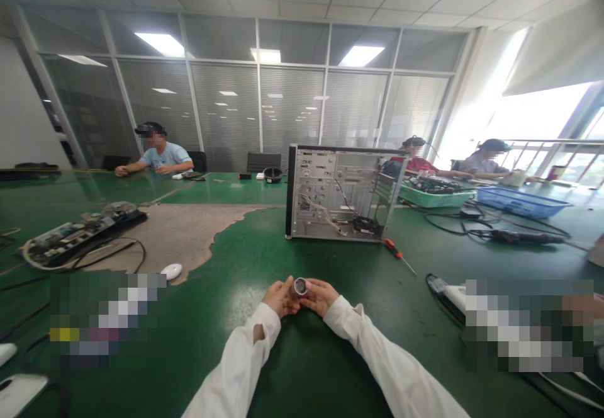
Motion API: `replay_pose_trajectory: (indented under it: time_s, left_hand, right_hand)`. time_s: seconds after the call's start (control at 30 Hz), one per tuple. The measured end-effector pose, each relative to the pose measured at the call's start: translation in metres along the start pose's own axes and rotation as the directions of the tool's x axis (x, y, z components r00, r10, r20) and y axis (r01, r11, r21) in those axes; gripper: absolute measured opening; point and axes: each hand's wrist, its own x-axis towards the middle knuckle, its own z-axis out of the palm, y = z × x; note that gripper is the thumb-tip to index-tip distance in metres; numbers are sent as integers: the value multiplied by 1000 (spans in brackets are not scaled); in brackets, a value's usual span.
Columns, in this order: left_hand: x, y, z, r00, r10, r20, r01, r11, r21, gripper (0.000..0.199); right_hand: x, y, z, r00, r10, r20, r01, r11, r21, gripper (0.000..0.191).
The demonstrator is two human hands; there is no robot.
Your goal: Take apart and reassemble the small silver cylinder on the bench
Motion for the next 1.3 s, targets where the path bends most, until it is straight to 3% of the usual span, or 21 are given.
replay_pose_trajectory:
  time_s: [0.37, 0.6, 0.8, 1.03, 1.17, 1.3]
  left_hand:
    - [3, -5, 0, 999, 47, -16, -47, 999, -5, 37]
    - [3, -7, -1, 993, 118, 18, -120, 984, 135, 41]
    - [-9, 1, -2, 969, 239, 67, -248, 915, 318, 37]
    - [-13, 5, -3, 942, 336, 11, -318, 877, 360, 22]
    - [-18, 9, -3, 867, 495, -52, -454, 830, 324, 3]
    - [-26, 11, 2, 751, 658, 56, -634, 695, 340, 35]
  right_hand:
    - [-1, -1, -1, 999, 30, 45, -30, 1000, 4, 35]
    - [1, 0, -6, 999, 32, 22, -33, 998, 53, 28]
    - [-3, -3, -4, 992, 111, 64, -117, 989, 93, 33]
    - [-5, -2, -3, 984, 149, 98, -166, 964, 207, 32]
    - [-2, -3, -6, 981, 164, 104, -183, 958, 219, 32]
    - [1, -5, -8, 979, 180, 94, -196, 961, 196, 33]
